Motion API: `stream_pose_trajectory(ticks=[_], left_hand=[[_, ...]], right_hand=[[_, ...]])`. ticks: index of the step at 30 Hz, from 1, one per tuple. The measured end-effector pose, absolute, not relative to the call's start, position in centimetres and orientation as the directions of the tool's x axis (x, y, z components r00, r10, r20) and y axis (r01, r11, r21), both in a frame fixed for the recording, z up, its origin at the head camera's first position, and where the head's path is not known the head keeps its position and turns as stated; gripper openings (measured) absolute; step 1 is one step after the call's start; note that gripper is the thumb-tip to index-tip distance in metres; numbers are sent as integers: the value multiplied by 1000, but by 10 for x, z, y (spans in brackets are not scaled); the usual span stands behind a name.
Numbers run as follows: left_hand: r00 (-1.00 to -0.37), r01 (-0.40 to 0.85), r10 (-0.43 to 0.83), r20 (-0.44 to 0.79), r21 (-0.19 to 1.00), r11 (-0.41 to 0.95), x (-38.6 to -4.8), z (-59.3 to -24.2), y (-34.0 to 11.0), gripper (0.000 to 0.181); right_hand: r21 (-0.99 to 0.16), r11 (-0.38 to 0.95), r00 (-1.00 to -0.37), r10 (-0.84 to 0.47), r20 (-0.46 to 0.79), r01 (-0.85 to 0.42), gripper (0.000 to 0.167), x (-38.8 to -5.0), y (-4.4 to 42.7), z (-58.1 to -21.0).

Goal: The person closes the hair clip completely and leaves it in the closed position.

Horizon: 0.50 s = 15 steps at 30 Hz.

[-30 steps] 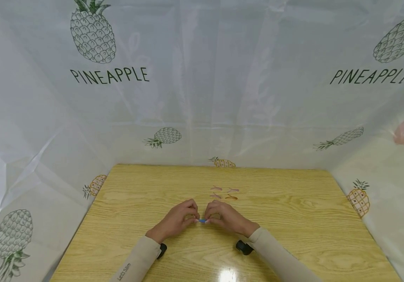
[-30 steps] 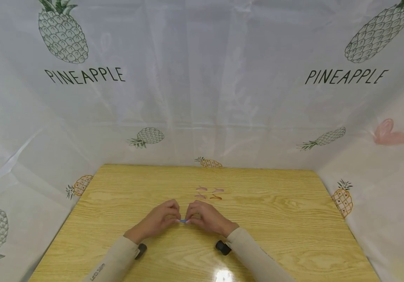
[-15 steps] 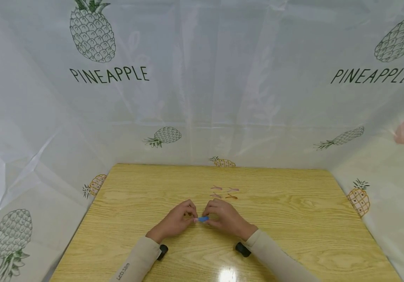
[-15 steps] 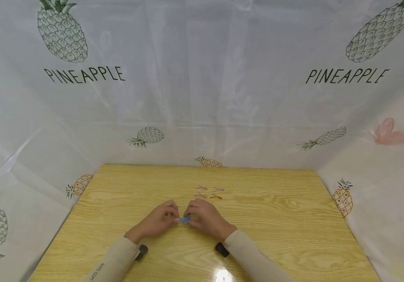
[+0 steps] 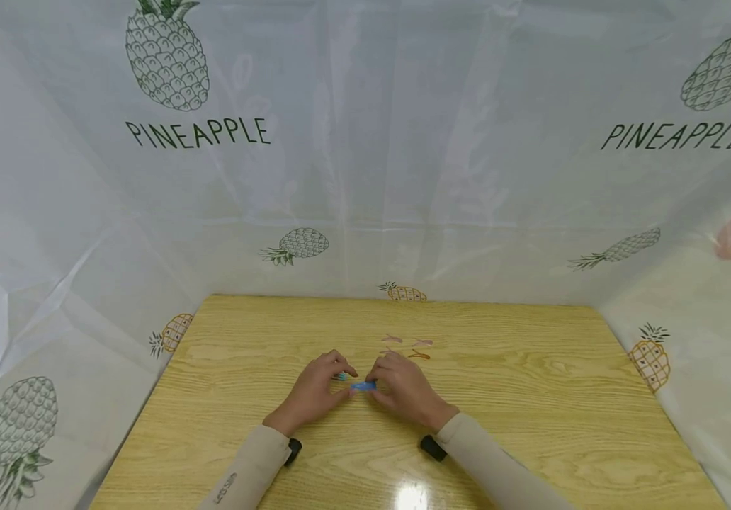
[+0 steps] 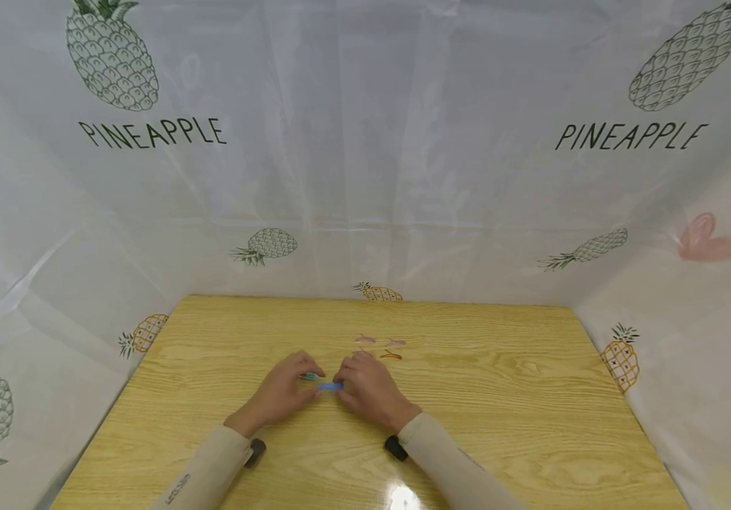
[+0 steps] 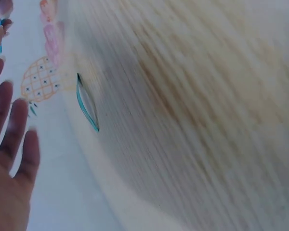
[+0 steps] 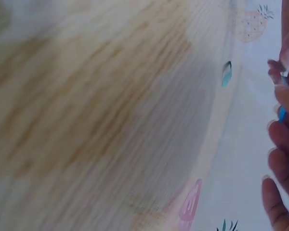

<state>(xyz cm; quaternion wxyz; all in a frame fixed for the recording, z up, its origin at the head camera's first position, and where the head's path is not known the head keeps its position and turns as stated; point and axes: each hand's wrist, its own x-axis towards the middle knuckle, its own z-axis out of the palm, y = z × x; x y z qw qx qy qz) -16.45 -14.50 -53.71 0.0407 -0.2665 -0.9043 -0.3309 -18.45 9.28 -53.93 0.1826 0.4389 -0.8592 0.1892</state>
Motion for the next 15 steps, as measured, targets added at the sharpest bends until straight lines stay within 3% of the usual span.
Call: stream_pose_trajectory(ticks=[6, 15], left_hand=[[-802, 592, 460, 381, 404, 697, -167, -537, -139, 15], [-798, 587, 484, 359, 281, 759, -176, -541, -135, 12]], right_hand=[[-220, 578, -607, -653, 453, -786, 14, -188, 87, -540], [-222, 605, -636, -651, 415, -765, 10, -196, 82, -546]])
